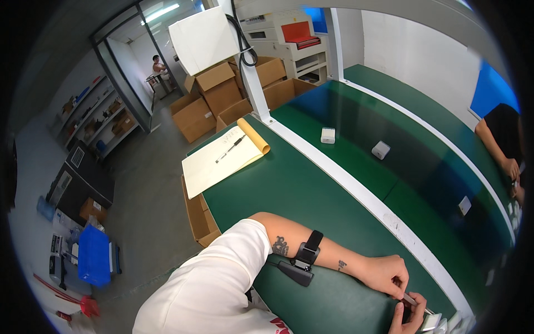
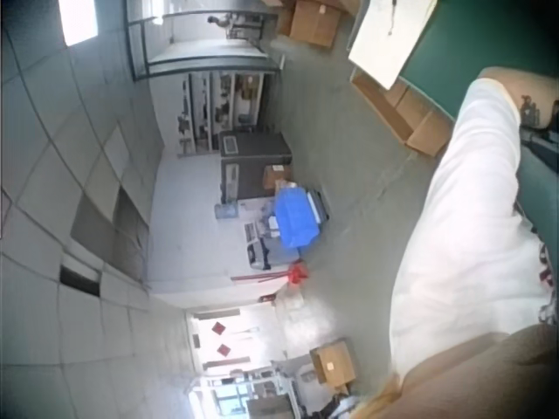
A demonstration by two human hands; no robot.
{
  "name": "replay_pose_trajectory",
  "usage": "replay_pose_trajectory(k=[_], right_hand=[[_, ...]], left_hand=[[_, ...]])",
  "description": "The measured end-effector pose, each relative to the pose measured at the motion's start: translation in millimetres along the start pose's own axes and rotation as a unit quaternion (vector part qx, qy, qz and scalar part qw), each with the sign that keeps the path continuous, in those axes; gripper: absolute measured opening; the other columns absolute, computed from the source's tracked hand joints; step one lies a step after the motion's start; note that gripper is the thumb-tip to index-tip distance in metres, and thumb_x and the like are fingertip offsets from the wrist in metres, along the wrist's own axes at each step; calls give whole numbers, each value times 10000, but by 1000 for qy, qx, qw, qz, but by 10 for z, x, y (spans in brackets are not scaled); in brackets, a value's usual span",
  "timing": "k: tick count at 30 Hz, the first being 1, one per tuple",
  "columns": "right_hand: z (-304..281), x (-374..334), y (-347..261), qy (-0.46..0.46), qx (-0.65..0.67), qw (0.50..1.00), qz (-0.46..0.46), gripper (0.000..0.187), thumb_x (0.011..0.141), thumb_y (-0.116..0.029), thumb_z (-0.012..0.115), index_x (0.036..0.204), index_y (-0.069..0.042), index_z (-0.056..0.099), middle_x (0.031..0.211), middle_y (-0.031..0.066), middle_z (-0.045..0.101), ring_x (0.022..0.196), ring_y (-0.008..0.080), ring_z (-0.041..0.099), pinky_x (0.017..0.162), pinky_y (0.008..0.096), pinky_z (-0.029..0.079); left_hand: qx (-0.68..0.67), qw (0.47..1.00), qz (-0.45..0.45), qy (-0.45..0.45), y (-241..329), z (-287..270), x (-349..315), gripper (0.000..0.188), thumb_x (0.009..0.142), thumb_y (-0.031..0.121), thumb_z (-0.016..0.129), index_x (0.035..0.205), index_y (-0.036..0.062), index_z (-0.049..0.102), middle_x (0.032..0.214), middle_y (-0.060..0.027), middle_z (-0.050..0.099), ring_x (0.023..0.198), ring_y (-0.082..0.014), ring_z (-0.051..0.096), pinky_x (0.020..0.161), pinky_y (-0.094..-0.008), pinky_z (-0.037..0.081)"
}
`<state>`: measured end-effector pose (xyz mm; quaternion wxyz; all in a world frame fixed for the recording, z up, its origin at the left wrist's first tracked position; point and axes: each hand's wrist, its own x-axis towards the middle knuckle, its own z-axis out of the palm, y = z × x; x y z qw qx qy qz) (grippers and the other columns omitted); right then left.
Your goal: Inspecting and handling small white rectangular objects at a production line table.
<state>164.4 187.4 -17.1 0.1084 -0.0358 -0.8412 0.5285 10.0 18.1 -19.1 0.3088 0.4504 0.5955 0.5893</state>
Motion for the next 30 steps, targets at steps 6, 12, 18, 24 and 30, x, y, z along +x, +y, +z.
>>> replay_pose_trajectory(k=[6, 12, 18, 24, 30], right_hand=[[61, 22, -74, 12, 21, 1000, -8, 313, 916, -32, 631, 1186, -6, 476, 1012, 66, 575, 960, 141, 574, 845, 264, 445], [48, 23, -123, 37, -24, 999, -18, 234, 847, 49, 687, 868, 1, 459, 872, 118, 639, 900, 204, 664, 847, 315, 504], [56, 58, -109, 36, 1, 997, -69, 249, 842, -6, 721, 848, -22, 472, 942, 110, 694, 849, 240, 679, 759, 338, 542], [-24, 58, -132, 7, -47, 996, -78, 242, 845, -25, 718, 845, -37, 476, 924, 119, 694, 873, 266, 639, 702, 366, 517], [-1, 79, -65, 6, -25, 994, -109, 236, 848, -10, 700, 866, -42, 467, 921, 123, 696, 886, 302, 636, 715, 378, 515]], left_hand=[[20, 1000, 0, 12, 54, -14, -6, 145, 743, 80, 801, 818, -13, 718, 726, -62, 697, 659, -115, 644, 600, -265, 513], [49, 997, -44, -38, 81, -387, 257, 188, 846, 166, 773, 979, 35, 752, 907, -58, 734, 833, -92, 669, 767, -268, 545], [351, 915, 76, 183, -68, -1131, 1325, 494, 775, 398, 804, 1074, 15, 713, 1060, -148, 720, 905, -261, 689, 829, -368, 559], [495, 845, 41, 198, -549, -1192, 2194, 889, 800, 617, 715, 1448, 66, 456, 1395, -222, 534, 1318, -382, 469, 1087, -458, 412], [586, 790, -68, 165, -554, -1248, 2456, 643, 877, 569, 620, 1349, 134, 577, 1092, -166, 714, 1019, -299, 671, 878, -440, 545]])
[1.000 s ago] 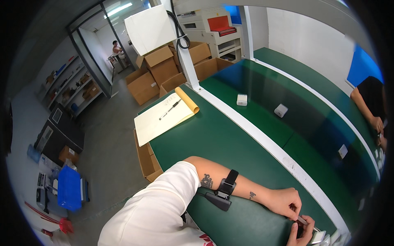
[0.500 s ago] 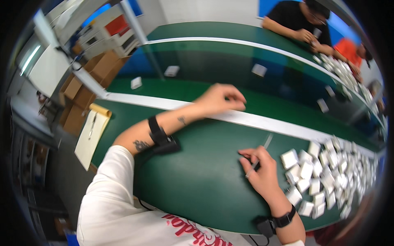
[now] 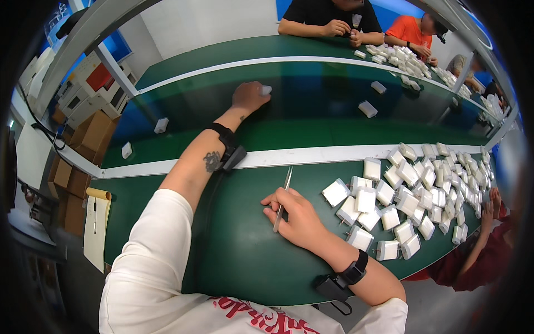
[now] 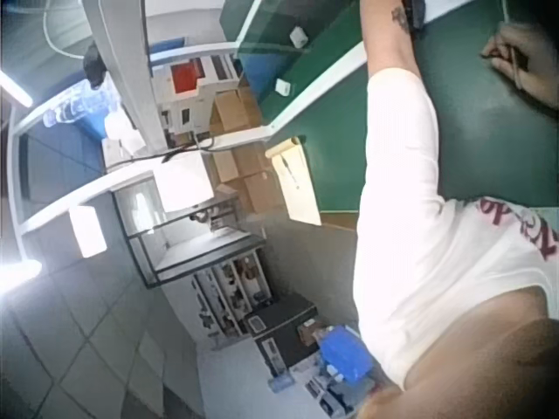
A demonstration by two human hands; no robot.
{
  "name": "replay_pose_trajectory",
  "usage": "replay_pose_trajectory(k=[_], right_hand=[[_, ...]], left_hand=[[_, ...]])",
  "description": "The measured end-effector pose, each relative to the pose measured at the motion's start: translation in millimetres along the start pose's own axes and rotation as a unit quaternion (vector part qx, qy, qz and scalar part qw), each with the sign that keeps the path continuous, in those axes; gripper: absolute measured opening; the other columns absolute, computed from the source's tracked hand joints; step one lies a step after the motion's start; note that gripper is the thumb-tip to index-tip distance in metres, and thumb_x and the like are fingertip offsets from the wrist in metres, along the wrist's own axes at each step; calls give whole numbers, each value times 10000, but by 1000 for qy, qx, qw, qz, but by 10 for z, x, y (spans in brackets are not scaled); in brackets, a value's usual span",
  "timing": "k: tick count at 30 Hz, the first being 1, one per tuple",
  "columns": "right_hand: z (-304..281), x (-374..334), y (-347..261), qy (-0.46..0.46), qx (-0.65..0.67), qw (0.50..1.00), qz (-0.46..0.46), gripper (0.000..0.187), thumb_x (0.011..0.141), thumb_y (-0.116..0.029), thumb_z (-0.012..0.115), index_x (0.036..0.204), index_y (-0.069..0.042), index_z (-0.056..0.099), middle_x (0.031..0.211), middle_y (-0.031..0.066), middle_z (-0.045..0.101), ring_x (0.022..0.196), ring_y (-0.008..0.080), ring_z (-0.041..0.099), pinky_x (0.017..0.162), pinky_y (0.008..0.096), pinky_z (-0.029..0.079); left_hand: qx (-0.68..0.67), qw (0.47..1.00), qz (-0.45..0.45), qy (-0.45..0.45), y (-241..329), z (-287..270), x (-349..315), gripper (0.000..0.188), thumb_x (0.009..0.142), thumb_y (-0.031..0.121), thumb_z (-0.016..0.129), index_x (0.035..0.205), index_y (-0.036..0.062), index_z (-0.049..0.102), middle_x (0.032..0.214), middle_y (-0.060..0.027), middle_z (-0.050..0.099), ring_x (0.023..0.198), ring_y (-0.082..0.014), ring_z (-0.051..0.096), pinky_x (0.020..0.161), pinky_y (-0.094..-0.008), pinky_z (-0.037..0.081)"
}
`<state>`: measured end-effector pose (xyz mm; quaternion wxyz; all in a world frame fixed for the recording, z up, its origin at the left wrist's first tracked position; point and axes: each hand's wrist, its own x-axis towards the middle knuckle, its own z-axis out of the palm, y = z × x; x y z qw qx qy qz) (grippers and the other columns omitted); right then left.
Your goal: Inspecting and handling small white rectangular objects at a production line table.
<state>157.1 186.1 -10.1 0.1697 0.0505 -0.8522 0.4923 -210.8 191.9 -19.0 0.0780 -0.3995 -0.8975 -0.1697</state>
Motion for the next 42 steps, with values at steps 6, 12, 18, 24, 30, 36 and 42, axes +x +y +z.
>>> replay_pose_trajectory(k=[6, 12, 18, 24, 30, 36, 42], right_hand=[[-2, -12, -18, 66, 13, 998, -4, 253, 835, -4, 705, 871, -35, 456, 1025, 146, 679, 887, 320, 624, 726, 370, 510], [4, -26, -31, 136, -37, 989, -51, 459, 776, -101, 825, 941, -46, 400, 1372, 214, 537, 1089, 358, 627, 860, 408, 505], [-18, -42, -34, 39, -47, 990, -127, 489, 763, -105, 857, 914, -79, 393, 1361, 229, 571, 1156, 323, 611, 862, 375, 547], [-9, -5, -43, 74, -22, 985, -151, 501, 733, -127, 884, 890, -79, 410, 1276, 213, 634, 1015, 296, 635, 786, 339, 545], [10, -19, -56, 61, 49, 987, -142, 504, 752, -95, 868, 915, -83, 391, 1297, 244, 612, 1087, 314, 628, 888, 387, 570], [-55, 4, -88, 32, 6, 983, -182, 510, 751, -113, 867, 896, -102, 379, 1294, 227, 627, 1121, 336, 619, 912, 403, 536], [-145, -7, -134, -2, -55, 978, -201, 527, 760, -178, 863, 885, -119, 354, 1283, 220, 639, 1135, 356, 595, 953, 420, 475]], left_hand=[[-659, 732, -110, -131, 261, -417, -941, 480, 1025, 192, 396, 1497, 110, 376, 1082, -152, 676, 816, -159, 629, 761, -304, 552], [-685, 690, -36, -230, 559, -903, -2596, 558, 1037, 140, 516, 1533, 109, 262, 1200, -158, 615, 965, -181, 638, 901, -341, 542], [-681, 705, 19, -196, 616, -927, -2983, 570, 976, 19, 595, 1476, 37, 320, 1249, -171, 609, 1120, -185, 620, 977, -323, 516], [-589, 792, 131, -95, 602, -889, -2990, 780, 784, 40, 822, 1456, 21, 426, 1384, -129, 497, 1234, -214, 554, 1009, -346, 518], [-548, 813, 182, -73, 527, -866, -2970, 696, 783, -7, 811, 1399, -1, 488, 1380, -144, 490, 1244, -233, 549, 1019, -358, 512], [-519, 829, 207, -24, 533, -859, -2946, 610, 713, 49, 866, 1267, 22, 613, 1265, -135, 611, 1084, -225, 643, 904, -331, 581], [-495, 841, 220, -12, 518, -882, -2938, 587, 693, 75, 886, 1227, 25, 649, 1216, -136, 653, 1040, -226, 662, 864, -332, 588]])
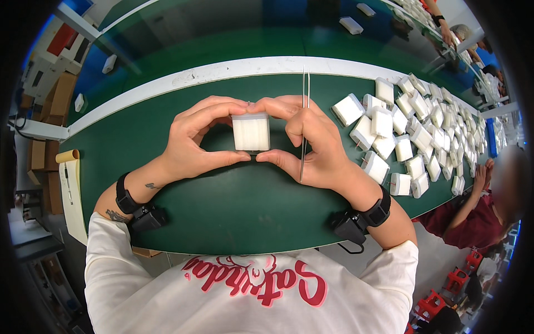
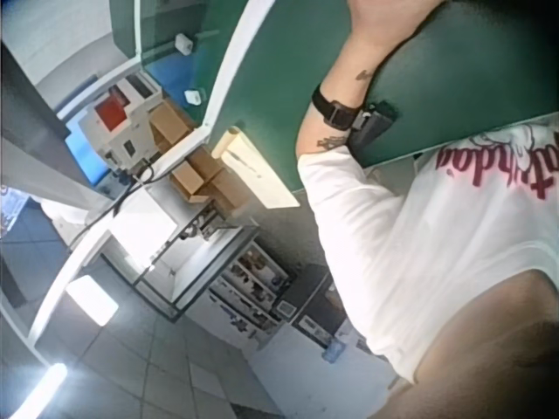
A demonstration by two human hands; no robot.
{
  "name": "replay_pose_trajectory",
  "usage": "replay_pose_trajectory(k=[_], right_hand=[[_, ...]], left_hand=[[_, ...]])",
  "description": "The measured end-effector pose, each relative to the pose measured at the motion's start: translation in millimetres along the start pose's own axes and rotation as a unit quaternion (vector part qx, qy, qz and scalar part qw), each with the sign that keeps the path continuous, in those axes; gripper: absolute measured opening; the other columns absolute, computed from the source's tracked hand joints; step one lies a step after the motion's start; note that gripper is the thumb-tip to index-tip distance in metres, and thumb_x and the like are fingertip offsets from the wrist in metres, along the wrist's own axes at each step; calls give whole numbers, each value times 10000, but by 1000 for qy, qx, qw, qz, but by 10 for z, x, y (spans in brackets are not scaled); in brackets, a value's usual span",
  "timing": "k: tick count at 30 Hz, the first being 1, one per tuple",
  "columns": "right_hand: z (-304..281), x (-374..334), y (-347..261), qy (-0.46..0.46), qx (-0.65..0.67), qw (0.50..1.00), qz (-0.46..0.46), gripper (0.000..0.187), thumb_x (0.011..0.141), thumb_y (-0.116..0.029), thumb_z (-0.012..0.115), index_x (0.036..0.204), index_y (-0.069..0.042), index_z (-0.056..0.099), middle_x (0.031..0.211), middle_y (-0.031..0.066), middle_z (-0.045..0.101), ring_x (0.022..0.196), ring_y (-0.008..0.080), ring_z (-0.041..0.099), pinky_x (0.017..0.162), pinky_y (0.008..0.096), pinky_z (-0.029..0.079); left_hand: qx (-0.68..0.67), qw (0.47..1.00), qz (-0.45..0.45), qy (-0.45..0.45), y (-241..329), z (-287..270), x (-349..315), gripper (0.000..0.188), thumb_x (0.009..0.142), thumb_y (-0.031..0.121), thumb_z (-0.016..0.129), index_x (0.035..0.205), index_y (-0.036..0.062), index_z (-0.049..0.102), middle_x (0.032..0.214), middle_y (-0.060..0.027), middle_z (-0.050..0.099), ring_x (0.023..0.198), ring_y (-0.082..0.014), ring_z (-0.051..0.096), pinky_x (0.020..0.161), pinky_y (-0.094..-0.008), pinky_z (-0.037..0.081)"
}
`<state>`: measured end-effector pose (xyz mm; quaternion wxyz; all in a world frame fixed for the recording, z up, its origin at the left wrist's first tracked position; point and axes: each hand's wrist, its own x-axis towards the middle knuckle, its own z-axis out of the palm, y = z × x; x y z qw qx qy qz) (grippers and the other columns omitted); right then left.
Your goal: Inspecting and handling small white rectangular objects at a production line table.
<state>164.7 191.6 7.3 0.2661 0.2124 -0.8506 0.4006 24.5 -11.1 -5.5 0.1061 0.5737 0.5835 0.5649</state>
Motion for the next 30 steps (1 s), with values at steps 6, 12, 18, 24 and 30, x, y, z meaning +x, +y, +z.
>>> replay_pose_trajectory(k=[6, 12, 18, 24, 30], right_hand=[[44, -18, 29, 14, 83, 995, 60, 529, 801, -196, 843, 922, -113, 334, 1350, 255, 576, 1178, 350, 586, 1002, 450, 489], [161, -39, 32, 25, 126, 989, 71, 460, 832, -37, 790, 943, -90, 347, 1407, 255, 518, 1125, 262, 638, 927, 369, 547], [188, -44, 2, 103, 269, 938, 192, 363, 908, 57, 658, 954, -71, 321, 1380, 274, 517, 979, 139, 670, 835, 305, 598], [173, -41, -12, 91, 331, 914, 215, 428, 872, 41, 718, 958, -85, 318, 1388, 261, 505, 1002, 173, 674, 855, 307, 607], [161, -19, 46, 53, 135, 986, 80, 527, 791, -74, 843, 940, -90, 338, 1337, 257, 548, 1178, 282, 612, 973, 392, 555]], left_hand=[[-27, 999, -39, 25, 3, 28, -25, 575, 735, 119, 876, 1250, 26, 639, 1148, -109, 682, 985, -176, 670, 892, -316, 560], [-230, 944, -235, -11, 17, -2, -29, 566, 786, 149, 861, 1261, -9, 596, 922, -38, 710, 880, -92, 650, 819, -261, 516], [-107, 979, -164, -61, 58, 13, -43, 846, 755, 55, 871, 1460, 33, 405, 972, -43, 648, 860, -113, 584, 857, -263, 488], [4, 996, -84, 4, -9, 45, -29, 682, 735, 121, 871, 1345, 82, 568, 1037, -50, 682, 828, -136, 609, 756, -268, 526], [25, 999, -2, 27, -39, 39, -8, 613, 732, 148, 873, 1276, 59, 605, 1251, -104, 621, 1037, -217, 637, 817, -325, 566]])
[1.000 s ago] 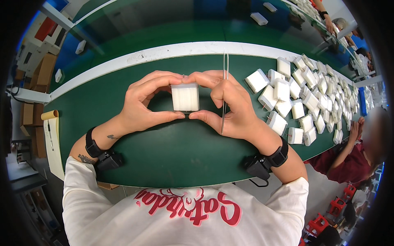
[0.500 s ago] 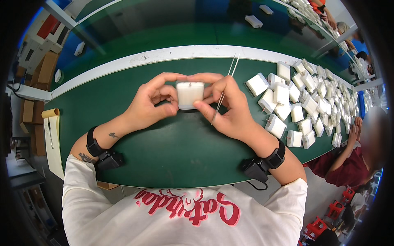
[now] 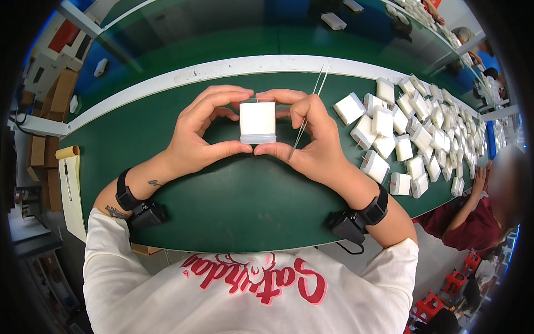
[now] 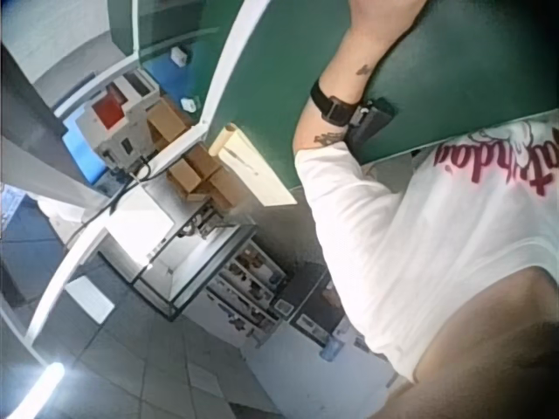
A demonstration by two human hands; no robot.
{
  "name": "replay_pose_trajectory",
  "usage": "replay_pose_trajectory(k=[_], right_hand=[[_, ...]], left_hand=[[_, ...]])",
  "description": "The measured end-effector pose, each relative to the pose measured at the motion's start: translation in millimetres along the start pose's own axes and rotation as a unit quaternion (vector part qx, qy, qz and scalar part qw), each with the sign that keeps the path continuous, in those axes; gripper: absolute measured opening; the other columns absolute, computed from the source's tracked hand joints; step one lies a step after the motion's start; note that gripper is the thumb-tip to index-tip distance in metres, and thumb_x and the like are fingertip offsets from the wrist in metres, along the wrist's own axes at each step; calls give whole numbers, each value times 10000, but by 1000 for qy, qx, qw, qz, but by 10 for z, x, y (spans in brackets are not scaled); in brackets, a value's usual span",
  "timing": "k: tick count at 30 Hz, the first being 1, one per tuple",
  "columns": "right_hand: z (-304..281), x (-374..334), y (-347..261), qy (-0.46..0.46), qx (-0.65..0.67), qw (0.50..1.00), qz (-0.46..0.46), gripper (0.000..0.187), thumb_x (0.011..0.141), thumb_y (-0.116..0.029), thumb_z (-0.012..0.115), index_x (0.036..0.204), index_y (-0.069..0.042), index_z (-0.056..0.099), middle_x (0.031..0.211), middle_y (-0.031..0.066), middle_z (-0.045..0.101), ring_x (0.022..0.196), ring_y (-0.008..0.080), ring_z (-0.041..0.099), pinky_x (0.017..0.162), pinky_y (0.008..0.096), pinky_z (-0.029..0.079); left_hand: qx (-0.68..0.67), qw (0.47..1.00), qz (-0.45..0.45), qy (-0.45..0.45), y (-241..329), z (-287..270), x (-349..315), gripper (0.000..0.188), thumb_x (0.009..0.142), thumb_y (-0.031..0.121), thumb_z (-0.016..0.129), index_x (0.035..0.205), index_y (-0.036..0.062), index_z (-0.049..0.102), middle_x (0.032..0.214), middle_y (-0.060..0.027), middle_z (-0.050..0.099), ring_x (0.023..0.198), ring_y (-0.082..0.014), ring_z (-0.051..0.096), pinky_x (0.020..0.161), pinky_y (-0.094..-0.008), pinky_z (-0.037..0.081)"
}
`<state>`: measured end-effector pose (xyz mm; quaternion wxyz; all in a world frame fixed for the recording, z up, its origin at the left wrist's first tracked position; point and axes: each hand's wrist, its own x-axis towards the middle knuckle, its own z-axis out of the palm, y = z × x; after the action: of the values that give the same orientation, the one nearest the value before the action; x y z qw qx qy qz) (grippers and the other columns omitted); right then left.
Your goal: Inspecting and handling small white rectangular objects at a production line table.
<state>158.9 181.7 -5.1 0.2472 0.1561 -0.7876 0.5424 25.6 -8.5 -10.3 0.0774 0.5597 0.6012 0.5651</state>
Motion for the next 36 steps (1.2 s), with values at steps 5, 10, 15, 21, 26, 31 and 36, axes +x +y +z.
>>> replay_pose_trajectory(k=[5, 10, 15, 21, 26, 31, 36], right_hand=[[34, -26, -31, 25, 2, 1000, -18, 549, 770, -98, 866, 927, -86, 340, 1263, 261, 585, 1195, 299, 597, 1003, 424, 535], [79, -41, -76, 45, 8, 999, -26, 542, 775, -87, 861, 924, -82, 339, 1235, 256, 595, 1187, 298, 600, 1005, 437, 531], [47, -43, -32, 31, -27, 999, -11, 552, 769, -99, 868, 931, -76, 341, 1283, 260, 577, 1192, 299, 601, 1015, 425, 525], [52, -32, 23, 61, -41, 995, 74, 560, 763, -174, 882, 974, -72, 374, 1402, 236, 527, 1226, 296, 582, 973, 397, 520], [32, -17, 35, 105, -50, 990, 77, 476, 817, -167, 836, 977, -68, 399, 1368, 216, 570, 1166, 290, 604, 909, 362, 505], [5, -43, 41, 84, -57, 992, 69, 363, 891, -35, 724, 961, -88, 371, 1339, 211, 572, 1189, 256, 573, 897, 349, 503], [5, -32, 34, 121, -65, 989, 56, 318, 882, -30, 718, 908, -53, 402, 1187, 201, 647, 1026, 260, 645, 878, 356, 500]], left_hand=[[-10, 1000, 22, 5, 12, 16, -5, 597, 723, 162, 883, 1247, 57, 616, 1218, -105, 640, 1046, -235, 639, 829, -335, 566], [0, 999, 45, 14, 14, 21, 5, 587, 714, 166, 887, 1228, 56, 627, 1162, -101, 659, 985, -236, 632, 815, -344, 557], [25, 999, 22, 16, 22, 14, 7, 596, 708, 152, 881, 1239, 62, 626, 1136, -90, 663, 930, -216, 620, 809, -338, 547], [30, 991, -107, -68, -18, -143, 73, 699, 720, 71, 855, 1354, 68, 560, 1240, -69, 617, 1027, -148, 598, 895, -295, 512], [369, 895, -96, 232, -236, -449, 410, 709, 751, 168, 833, 1384, 83, 524, 1382, -113, 546, 1265, -305, 465, 1051, -419, 406], [276, 955, 1, 109, -470, -282, 898, 515, 761, 270, 809, 1209, 57, 669, 1234, -141, 649, 1196, -336, 528, 1046, -425, 414], [200, 964, -167, 46, -1088, 319, 1843, 646, 732, 415, 809, 1215, 6, 676, 1204, -180, 681, 1127, -325, 631, 998, -411, 480]])
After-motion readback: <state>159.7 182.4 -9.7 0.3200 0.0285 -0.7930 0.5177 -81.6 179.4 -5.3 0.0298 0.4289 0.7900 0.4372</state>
